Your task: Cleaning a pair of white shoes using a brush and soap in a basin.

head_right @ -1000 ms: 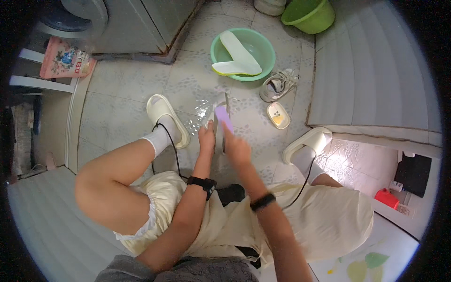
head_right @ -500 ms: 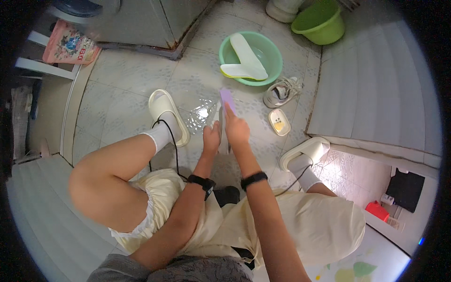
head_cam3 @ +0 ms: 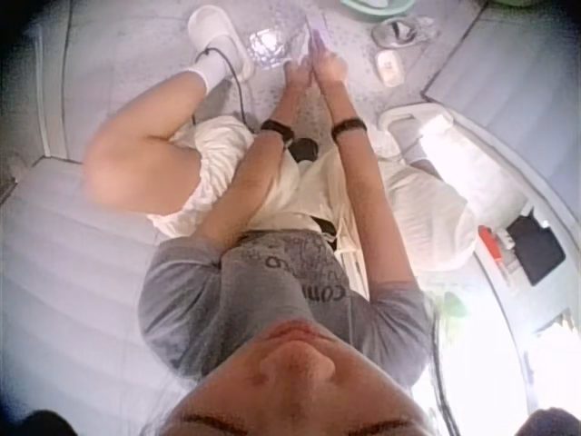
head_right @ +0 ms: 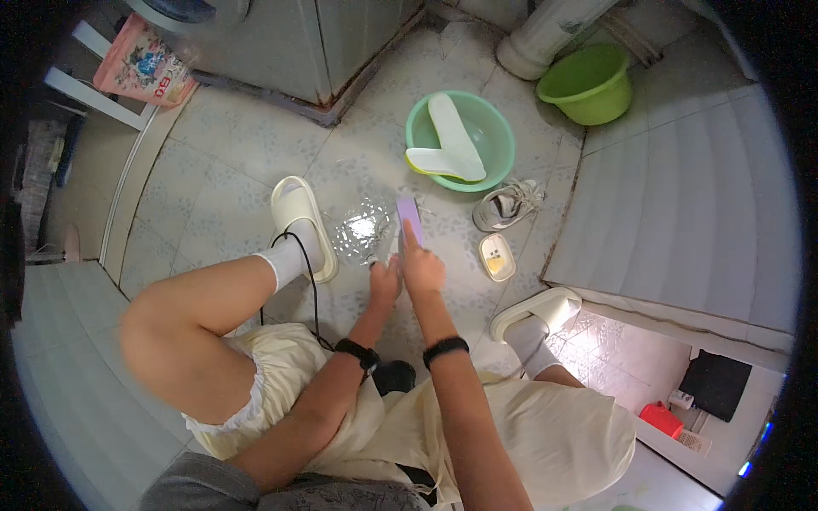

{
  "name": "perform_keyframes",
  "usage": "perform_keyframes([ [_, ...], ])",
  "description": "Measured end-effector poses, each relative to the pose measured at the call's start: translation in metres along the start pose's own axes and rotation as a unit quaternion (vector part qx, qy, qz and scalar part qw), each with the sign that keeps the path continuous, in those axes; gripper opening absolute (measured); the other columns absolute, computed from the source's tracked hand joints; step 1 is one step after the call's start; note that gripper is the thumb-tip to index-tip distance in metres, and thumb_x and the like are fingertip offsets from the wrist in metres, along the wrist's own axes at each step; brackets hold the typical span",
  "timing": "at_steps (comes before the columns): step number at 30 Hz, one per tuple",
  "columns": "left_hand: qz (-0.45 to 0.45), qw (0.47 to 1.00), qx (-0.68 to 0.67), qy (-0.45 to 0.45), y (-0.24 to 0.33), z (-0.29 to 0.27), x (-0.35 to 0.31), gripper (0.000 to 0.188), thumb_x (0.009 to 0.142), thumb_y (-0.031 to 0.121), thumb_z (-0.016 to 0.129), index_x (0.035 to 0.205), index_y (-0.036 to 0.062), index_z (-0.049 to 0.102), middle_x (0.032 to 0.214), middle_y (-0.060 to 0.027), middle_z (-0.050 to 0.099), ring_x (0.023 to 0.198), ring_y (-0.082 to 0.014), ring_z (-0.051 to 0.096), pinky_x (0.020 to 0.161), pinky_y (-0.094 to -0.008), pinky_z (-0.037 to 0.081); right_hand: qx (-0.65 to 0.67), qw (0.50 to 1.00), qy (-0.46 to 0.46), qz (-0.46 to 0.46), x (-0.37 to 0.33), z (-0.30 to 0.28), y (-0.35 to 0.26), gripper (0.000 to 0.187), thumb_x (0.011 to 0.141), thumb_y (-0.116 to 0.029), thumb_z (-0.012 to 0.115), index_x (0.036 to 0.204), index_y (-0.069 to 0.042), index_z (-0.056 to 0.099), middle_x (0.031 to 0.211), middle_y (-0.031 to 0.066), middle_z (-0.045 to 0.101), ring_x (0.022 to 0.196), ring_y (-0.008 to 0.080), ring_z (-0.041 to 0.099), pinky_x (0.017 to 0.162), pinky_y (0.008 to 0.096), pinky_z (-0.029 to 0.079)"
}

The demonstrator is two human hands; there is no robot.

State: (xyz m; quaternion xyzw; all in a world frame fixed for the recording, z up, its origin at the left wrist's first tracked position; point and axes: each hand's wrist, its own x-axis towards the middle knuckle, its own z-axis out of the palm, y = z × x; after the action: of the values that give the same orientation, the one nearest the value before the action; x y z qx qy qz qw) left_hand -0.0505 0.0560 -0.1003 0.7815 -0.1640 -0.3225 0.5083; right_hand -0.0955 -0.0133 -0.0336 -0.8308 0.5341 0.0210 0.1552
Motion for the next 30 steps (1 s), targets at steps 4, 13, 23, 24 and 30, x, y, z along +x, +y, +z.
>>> perform_keyframes([
  [4,-0.008,1.0,0.002,-0.021,0.014,0.007,0.004,0.049,0.085,0.033,0.053,0.067,-0.0118,0.051,0.061,-0.0284,0.05,0.058,-0.0343,0.052,0.058,-0.0441,0.039,-0.008,0.999,0.051,-0.002,0.055,0.024,0.034,0.046,0.089,-0.032,0.042,0.134,-0.033,0.03,0.066,0.0182,0.061,0.057,0.0362,0.06,0.051,0.0461,0.048],
  [13,-0.062,0.997,-0.04,0.015,-0.022,0.001,0.021,0.043,0.085,0.032,0.055,0.069,-0.0078,0.051,0.059,-0.0105,0.049,0.058,-0.0162,0.045,0.058,-0.0359,0.04,0.095,0.995,0.005,0.01,-0.1,-0.022,0.0,0.046,0.088,-0.022,0.046,0.132,-0.03,0.036,0.061,0.0203,0.057,0.053,0.0377,0.057,0.049,0.0476,0.046],
  [23,-0.168,0.969,-0.177,-0.024,-0.013,-0.014,0.014,0.044,0.086,0.035,0.054,0.071,-0.006,0.054,0.055,-0.0036,0.047,0.051,-0.017,0.041,0.049,-0.0351,0.038,0.023,0.999,-0.028,-0.008,-0.009,-0.001,-0.003,0.044,0.091,-0.028,0.039,0.134,-0.03,0.031,0.065,0.0189,0.06,0.058,0.0353,0.06,0.051,0.0466,0.049],
  [24,-0.216,0.953,-0.211,-0.037,-0.009,-0.014,0.015,0.041,0.085,0.036,0.056,0.077,-0.0039,0.054,0.064,-0.0052,0.05,0.056,-0.0159,0.046,0.051,-0.0333,0.039,0.015,0.999,-0.039,-0.004,0.01,0.004,-0.004,0.043,0.091,-0.029,0.038,0.134,-0.03,0.031,0.069,0.0185,0.062,0.061,0.0347,0.061,0.053,0.0469,0.05],
  [30,-0.24,0.953,-0.182,-0.04,-0.016,-0.014,0.016,0.035,0.085,0.033,0.057,0.091,-0.0018,0.055,0.079,-0.0072,0.056,0.068,-0.0138,0.053,0.061,-0.0295,0.044,0.088,0.996,-0.027,-0.015,0.099,0.013,0.01,0.039,0.089,-0.028,0.043,0.128,-0.026,0.043,0.087,0.023,0.061,0.079,0.0392,0.059,0.071,0.0473,0.047],
])
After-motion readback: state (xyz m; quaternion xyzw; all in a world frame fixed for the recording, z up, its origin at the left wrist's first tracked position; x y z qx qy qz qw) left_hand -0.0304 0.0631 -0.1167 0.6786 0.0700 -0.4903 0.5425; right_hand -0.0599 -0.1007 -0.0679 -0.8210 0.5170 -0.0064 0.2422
